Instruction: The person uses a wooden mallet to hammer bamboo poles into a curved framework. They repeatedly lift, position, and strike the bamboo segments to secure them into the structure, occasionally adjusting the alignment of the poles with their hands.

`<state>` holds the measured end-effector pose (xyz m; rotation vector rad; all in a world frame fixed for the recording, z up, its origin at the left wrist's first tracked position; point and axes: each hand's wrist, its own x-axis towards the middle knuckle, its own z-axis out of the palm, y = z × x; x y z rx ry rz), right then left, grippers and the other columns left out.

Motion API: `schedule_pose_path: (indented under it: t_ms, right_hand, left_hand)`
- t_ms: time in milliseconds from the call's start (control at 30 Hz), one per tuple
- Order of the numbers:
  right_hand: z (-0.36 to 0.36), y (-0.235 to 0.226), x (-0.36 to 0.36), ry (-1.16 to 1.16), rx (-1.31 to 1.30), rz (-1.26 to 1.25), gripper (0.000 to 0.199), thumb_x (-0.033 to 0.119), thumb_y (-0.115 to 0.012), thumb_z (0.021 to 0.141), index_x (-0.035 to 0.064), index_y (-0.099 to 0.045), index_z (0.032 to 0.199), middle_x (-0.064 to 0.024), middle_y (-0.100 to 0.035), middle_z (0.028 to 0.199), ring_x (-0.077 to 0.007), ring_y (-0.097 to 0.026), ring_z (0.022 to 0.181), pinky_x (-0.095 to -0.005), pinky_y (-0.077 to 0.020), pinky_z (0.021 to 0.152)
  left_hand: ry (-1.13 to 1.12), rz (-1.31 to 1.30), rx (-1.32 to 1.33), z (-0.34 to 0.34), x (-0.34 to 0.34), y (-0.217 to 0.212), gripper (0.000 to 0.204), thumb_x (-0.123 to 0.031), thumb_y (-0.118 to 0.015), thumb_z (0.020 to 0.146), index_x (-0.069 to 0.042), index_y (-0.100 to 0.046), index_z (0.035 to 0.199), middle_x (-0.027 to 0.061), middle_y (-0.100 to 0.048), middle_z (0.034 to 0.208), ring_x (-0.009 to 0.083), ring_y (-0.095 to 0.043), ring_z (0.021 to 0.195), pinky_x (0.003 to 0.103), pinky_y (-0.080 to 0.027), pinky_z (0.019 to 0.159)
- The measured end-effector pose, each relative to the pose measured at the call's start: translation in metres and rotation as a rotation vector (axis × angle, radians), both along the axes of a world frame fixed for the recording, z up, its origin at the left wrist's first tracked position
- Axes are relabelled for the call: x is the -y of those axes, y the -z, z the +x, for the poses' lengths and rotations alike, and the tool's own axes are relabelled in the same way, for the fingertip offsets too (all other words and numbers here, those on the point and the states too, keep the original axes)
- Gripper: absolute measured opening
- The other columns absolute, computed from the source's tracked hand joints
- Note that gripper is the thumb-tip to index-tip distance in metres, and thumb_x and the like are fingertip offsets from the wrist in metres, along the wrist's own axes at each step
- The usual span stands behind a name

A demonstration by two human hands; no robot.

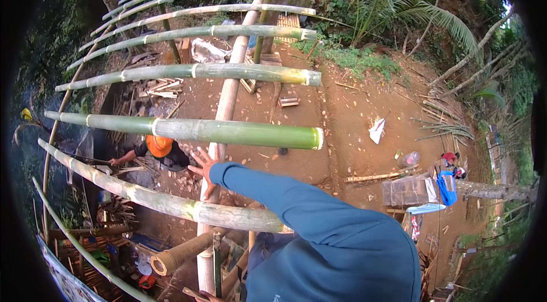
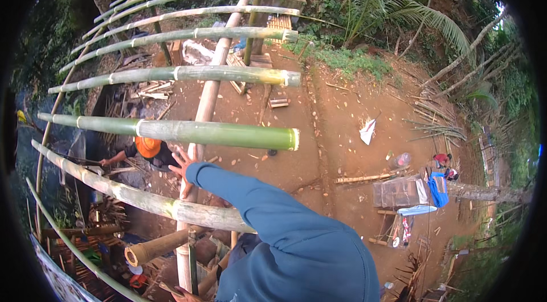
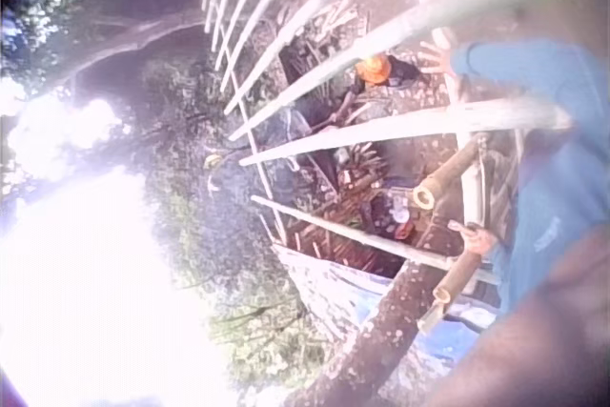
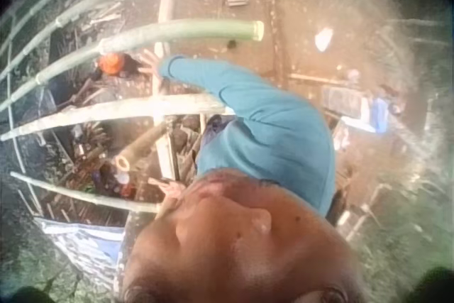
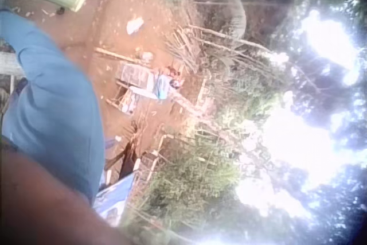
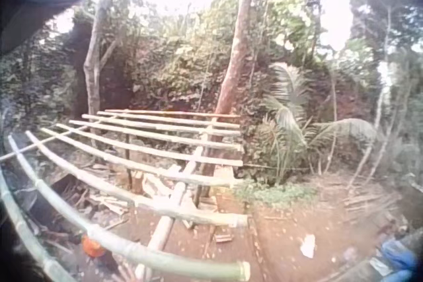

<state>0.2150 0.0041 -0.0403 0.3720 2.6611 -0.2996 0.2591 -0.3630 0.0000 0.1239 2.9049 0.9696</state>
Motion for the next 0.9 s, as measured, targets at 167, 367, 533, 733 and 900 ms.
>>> schedule_pose_path:
  t_ms: [167, 367, 533, 733, 900]
  right_hand:
    - [0.007, 0.000, 0.012, 0.023, 0.006, -0.064, 0.137, 0.092, -0.057, 0.039, 0.0289, -0.011, 0.151, -0.0138, 0.004, 0.158, -0.0423, 0.011, 0.142, -0.0814, 0.0012, 0.095]
    - [0.000, 0.007, 0.020, -0.003, -0.015, -0.038, 0.137, 0.093, -0.057, 0.038, 0.0293, -0.012, 0.151, -0.0132, 0.002, 0.158, -0.0422, 0.010, 0.142, -0.0833, 0.0043, 0.092]
    - [0.012, 0.001, 0.012, 0.021, -0.048, -0.057, 0.135, 0.091, -0.060, 0.039, 0.0283, -0.016, 0.151, -0.0134, 0.002, 0.158, -0.0423, 0.010, 0.142, -0.0827, 0.0030, 0.093]
    - [0.027, 0.026, 0.025, 0.081, -0.254, -0.088, 0.125, 0.079, -0.070, 0.048, 0.0264, -0.020, 0.150, -0.0147, 0.001, 0.157, -0.0447, 0.003, 0.142, -0.0811, -0.0033, 0.095]
    - [0.126, -0.026, 0.042, 0.443, -0.559, -0.472, 0.078, 0.052, -0.065, 0.082, 0.0035, -0.041, 0.138, -0.0262, -0.031, 0.146, -0.0417, -0.035, 0.133, -0.0470, -0.0299, 0.110]
  left_hand:
    - [0.024, 0.046, 0.061, -0.014, -0.009, 0.002, 0.034, -0.023, -0.061, 0.087, 0.003, -0.059, 0.109, 0.0186, -0.061, 0.081, 0.0280, -0.060, 0.069, 0.036, -0.048, 0.061]
    - [-0.006, 0.211, 0.182, -0.039, -0.057, 0.013, 0.035, -0.025, -0.063, 0.087, 0.004, -0.059, 0.106, 0.0152, -0.060, 0.079, 0.0240, -0.059, 0.066, 0.034, -0.048, 0.058]
    - [-0.016, 0.263, 0.256, -0.044, -0.069, 0.014, 0.036, -0.027, -0.064, 0.087, 0.004, -0.059, 0.104, 0.0126, -0.059, 0.077, 0.0209, -0.057, 0.063, 0.033, -0.047, 0.055]
    - [-0.120, 0.370, 0.381, -0.037, 0.005, 0.023, 0.038, -0.030, -0.066, 0.087, 0.004, -0.059, 0.101, 0.0090, -0.058, 0.075, 0.0165, -0.056, 0.060, 0.032, -0.047, 0.051]
    - [-0.258, 0.666, 0.326, 0.006, 0.116, -0.014, 0.024, -0.018, -0.065, 0.089, 0.002, -0.053, 0.086, 0.0063, -0.053, 0.067, 0.0146, -0.055, 0.055, 0.027, -0.045, 0.047]
